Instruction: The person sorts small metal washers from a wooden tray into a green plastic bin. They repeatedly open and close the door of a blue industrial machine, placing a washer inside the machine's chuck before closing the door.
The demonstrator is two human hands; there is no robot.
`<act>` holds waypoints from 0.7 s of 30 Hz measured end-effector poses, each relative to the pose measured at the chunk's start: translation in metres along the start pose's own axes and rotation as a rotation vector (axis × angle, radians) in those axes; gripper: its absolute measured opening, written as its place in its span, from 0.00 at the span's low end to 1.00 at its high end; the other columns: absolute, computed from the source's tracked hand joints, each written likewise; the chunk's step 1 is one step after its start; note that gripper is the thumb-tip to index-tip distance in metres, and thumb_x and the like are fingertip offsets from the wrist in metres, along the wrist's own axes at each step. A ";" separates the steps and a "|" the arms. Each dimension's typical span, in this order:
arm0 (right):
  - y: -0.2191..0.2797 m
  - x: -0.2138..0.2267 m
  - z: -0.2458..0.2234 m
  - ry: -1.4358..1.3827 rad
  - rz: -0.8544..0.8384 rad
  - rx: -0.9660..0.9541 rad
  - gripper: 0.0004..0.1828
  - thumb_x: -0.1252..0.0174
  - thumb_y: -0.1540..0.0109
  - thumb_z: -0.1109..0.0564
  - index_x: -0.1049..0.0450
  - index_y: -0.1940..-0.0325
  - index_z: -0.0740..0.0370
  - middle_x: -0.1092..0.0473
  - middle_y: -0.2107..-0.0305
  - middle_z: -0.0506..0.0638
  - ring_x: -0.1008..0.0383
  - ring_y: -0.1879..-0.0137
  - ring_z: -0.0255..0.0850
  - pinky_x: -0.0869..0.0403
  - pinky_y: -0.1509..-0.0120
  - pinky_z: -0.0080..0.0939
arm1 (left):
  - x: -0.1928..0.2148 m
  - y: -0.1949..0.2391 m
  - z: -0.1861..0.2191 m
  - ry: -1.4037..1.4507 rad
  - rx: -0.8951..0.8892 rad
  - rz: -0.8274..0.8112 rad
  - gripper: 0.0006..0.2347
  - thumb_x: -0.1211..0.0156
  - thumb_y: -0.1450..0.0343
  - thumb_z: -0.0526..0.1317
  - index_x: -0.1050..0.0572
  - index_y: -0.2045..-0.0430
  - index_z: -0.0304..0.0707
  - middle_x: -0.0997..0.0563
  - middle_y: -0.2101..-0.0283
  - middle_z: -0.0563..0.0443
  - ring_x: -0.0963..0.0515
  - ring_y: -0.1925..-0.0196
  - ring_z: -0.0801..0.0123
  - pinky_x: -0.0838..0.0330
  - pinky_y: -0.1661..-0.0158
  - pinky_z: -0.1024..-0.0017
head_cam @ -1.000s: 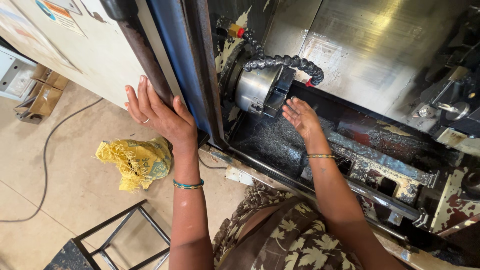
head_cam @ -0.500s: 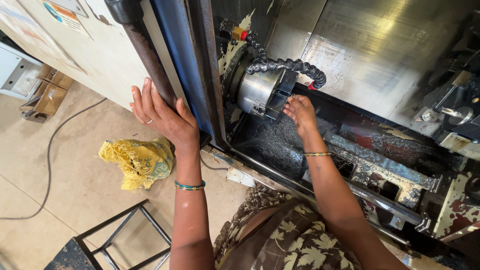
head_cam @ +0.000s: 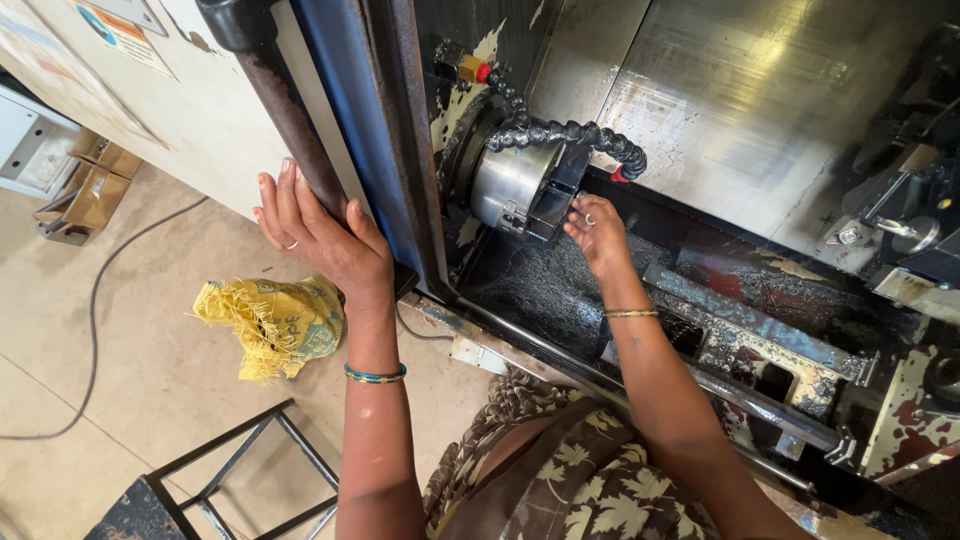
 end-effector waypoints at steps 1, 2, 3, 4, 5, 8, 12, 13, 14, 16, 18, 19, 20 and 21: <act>0.001 -0.001 -0.001 0.051 -0.003 0.060 0.04 0.40 0.34 0.56 0.26 0.58 0.57 0.27 0.64 0.46 0.27 0.62 0.33 0.23 0.55 0.38 | 0.000 0.000 0.000 0.001 0.000 0.000 0.22 0.60 0.17 0.50 0.37 0.33 0.33 0.34 0.29 0.45 0.45 0.21 0.50 0.58 0.22 0.46; 0.002 -0.002 -0.004 0.102 -0.006 0.120 0.05 0.39 0.34 0.56 0.26 0.57 0.58 0.27 0.64 0.45 0.28 0.62 0.32 0.23 0.56 0.37 | 0.000 0.000 0.000 0.002 0.000 0.001 0.22 0.60 0.17 0.50 0.37 0.33 0.33 0.34 0.29 0.45 0.45 0.21 0.50 0.58 0.22 0.46; 0.003 -0.001 -0.005 0.160 0.008 0.146 0.06 0.38 0.35 0.56 0.25 0.56 0.59 0.27 0.64 0.45 0.28 0.62 0.31 0.23 0.57 0.36 | 0.000 -0.001 0.000 0.003 0.001 0.003 0.22 0.60 0.17 0.50 0.37 0.34 0.33 0.34 0.29 0.45 0.44 0.21 0.50 0.58 0.22 0.46; 0.005 0.001 -0.005 0.217 0.023 0.172 0.07 0.37 0.35 0.56 0.24 0.55 0.60 0.27 0.65 0.44 0.28 0.63 0.31 0.23 0.58 0.35 | 0.000 0.000 0.000 0.004 0.001 0.004 0.22 0.60 0.17 0.50 0.37 0.34 0.33 0.34 0.29 0.45 0.44 0.21 0.50 0.58 0.22 0.46; 0.006 0.002 -0.005 0.275 0.037 0.198 0.08 0.37 0.35 0.56 0.24 0.55 0.61 0.27 0.65 0.44 0.28 0.63 0.30 0.23 0.59 0.34 | 0.000 0.000 0.000 0.005 0.001 0.004 0.21 0.60 0.17 0.50 0.37 0.34 0.33 0.34 0.29 0.45 0.44 0.21 0.50 0.59 0.22 0.46; 0.011 0.000 -0.012 0.374 0.058 0.308 0.09 0.35 0.35 0.57 0.22 0.54 0.64 0.27 0.66 0.44 0.29 0.63 0.29 0.23 0.61 0.32 | 0.000 0.000 0.000 0.008 0.006 -0.002 0.22 0.60 0.17 0.50 0.37 0.34 0.33 0.34 0.29 0.45 0.43 0.21 0.50 0.58 0.23 0.47; 0.017 -0.007 -0.020 0.433 0.086 0.367 0.08 0.35 0.36 0.58 0.21 0.55 0.64 0.27 0.67 0.44 0.30 0.64 0.28 0.26 0.63 0.30 | 0.001 -0.001 0.000 0.012 -0.006 0.005 0.22 0.60 0.17 0.50 0.37 0.34 0.33 0.33 0.30 0.45 0.42 0.21 0.51 0.57 0.22 0.47; 0.019 -0.008 -0.022 0.447 0.093 0.379 0.07 0.35 0.36 0.58 0.21 0.56 0.64 0.27 0.67 0.43 0.30 0.65 0.28 0.27 0.64 0.30 | 0.001 -0.001 0.000 0.012 -0.006 0.006 0.22 0.60 0.17 0.50 0.36 0.34 0.33 0.33 0.30 0.45 0.42 0.22 0.51 0.57 0.23 0.47; 0.021 -0.009 -0.024 0.460 0.100 0.390 0.07 0.35 0.36 0.58 0.20 0.56 0.63 0.26 0.68 0.43 0.30 0.65 0.28 0.27 0.64 0.30 | 0.001 -0.001 0.000 0.012 -0.006 0.006 0.22 0.59 0.17 0.50 0.36 0.34 0.33 0.33 0.30 0.45 0.42 0.22 0.51 0.57 0.23 0.47; 0.023 -0.011 -0.028 0.490 0.099 0.401 0.06 0.35 0.36 0.58 0.20 0.57 0.63 0.25 0.67 0.43 0.30 0.65 0.28 0.27 0.64 0.30 | 0.000 -0.001 -0.001 0.013 -0.007 0.005 0.22 0.59 0.17 0.50 0.36 0.34 0.33 0.33 0.30 0.45 0.42 0.22 0.51 0.57 0.22 0.47; 0.025 -0.014 -0.032 0.526 0.090 0.407 0.06 0.35 0.36 0.58 0.19 0.57 0.62 0.25 0.67 0.43 0.29 0.64 0.27 0.27 0.64 0.30 | 0.000 -0.001 -0.001 0.014 -0.006 0.004 0.21 0.58 0.17 0.50 0.36 0.34 0.33 0.33 0.29 0.45 0.41 0.22 0.51 0.57 0.22 0.46; 0.024 -0.015 -0.034 0.548 0.082 0.407 0.06 0.35 0.36 0.58 0.19 0.57 0.62 0.24 0.66 0.43 0.29 0.63 0.27 0.27 0.65 0.30 | 0.000 -0.001 -0.001 0.015 -0.004 0.003 0.21 0.58 0.17 0.50 0.36 0.34 0.33 0.33 0.30 0.45 0.41 0.22 0.51 0.57 0.22 0.46; 0.025 -0.015 -0.035 0.569 0.076 0.407 0.06 0.35 0.36 0.58 0.19 0.57 0.62 0.24 0.66 0.43 0.29 0.63 0.27 0.27 0.65 0.30 | 0.000 0.000 -0.001 0.017 -0.003 0.001 0.21 0.58 0.17 0.50 0.36 0.34 0.33 0.33 0.30 0.45 0.41 0.22 0.51 0.57 0.23 0.46; 0.024 -0.015 -0.035 0.579 0.076 0.405 0.06 0.35 0.37 0.58 0.19 0.57 0.62 0.24 0.65 0.43 0.28 0.63 0.28 0.27 0.65 0.30 | 0.000 0.000 -0.001 0.017 -0.003 0.002 0.21 0.58 0.17 0.50 0.36 0.34 0.33 0.33 0.30 0.45 0.41 0.22 0.51 0.57 0.23 0.46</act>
Point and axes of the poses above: each hand's wrist, its own y-axis away from the middle knuckle, its own x-axis out of the back of the hand, z = x × y, the point moved 10 cm from there along -y, towards the middle knuckle
